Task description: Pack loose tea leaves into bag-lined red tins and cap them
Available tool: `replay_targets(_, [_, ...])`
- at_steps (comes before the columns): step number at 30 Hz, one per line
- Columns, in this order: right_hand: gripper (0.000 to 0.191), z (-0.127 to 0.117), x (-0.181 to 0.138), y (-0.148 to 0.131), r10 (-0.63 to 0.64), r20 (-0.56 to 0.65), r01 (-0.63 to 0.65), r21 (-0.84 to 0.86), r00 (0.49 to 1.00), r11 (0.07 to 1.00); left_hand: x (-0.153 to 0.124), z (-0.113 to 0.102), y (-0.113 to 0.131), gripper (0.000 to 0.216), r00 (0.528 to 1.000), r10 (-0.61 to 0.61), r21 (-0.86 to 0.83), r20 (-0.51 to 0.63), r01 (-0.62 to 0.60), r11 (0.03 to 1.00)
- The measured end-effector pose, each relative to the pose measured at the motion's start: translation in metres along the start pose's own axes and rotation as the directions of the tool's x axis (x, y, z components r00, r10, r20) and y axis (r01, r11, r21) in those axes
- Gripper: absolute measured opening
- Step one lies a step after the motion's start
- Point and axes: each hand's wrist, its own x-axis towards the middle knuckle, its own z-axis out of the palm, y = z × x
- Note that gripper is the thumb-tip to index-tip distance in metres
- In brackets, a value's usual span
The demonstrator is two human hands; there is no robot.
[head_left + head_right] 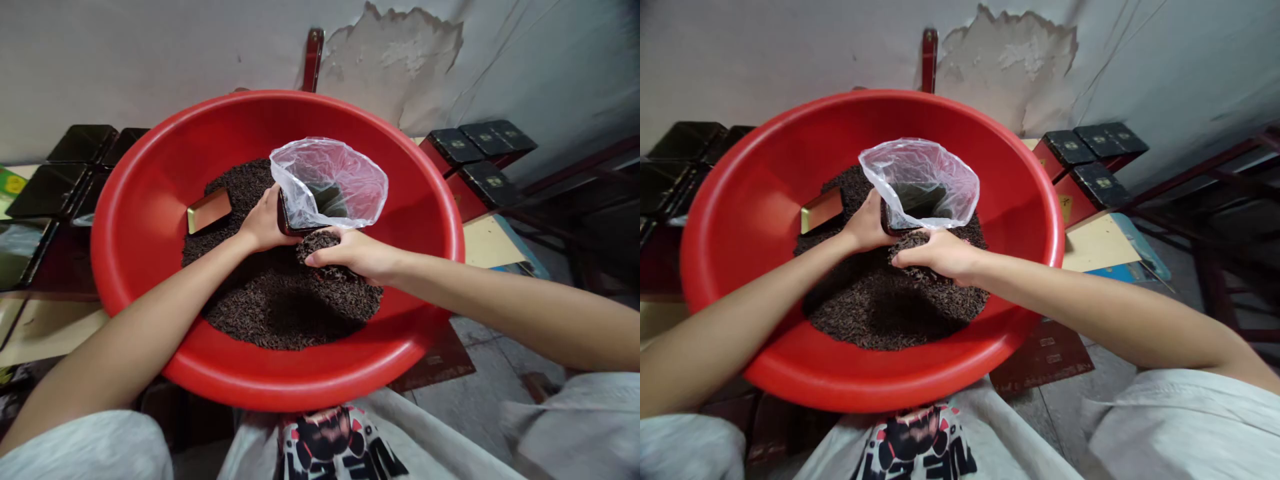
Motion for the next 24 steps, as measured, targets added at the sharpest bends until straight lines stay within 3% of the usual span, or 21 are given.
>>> replay_targets(4, [0.029,-0.005,-0.016,-0.019,-0.053,0.012,0.054,-0.074,0.999,0.996,0.000,0.000,0.000,0.104,1.000,0.009,0.008,-0.003,-0.009,1.000])
replay_targets(10, [0.016,-0.005,-0.035,-0.046,0.047,0.102,-0.035,-0.110,0.994,0.993,0.000,-0.001,0.001,0.107,1.000,-0.012,0.023,0.018,0.011,1.000])
replay_targets(15, [0.010,-0.011,-0.027,-0.082,-0.170,0.023,0.171,-0.149,0.985,0.974,0.000,-0.002,0.002,0.111,0.999,-0.008,0.027,0.035,0.007,1.000])
replay_targets(20, [0.016,-0.022,0.007,-0.096,-0.389,-0.220,0.331,-0.257,0.895,0.908,-0.001,-0.003,0.002,0.108,1.000,-0.007,0.016,0.010,0.007,1.000])
replay_targets(24, [0.015,-0.036,0.031,-0.092,-0.566,-0.241,0.369,-0.551,0.788,0.748,-0.002,-0.004,0.001,0.107,1.000,0.003,0.008,0.014,-0.003,1.000])
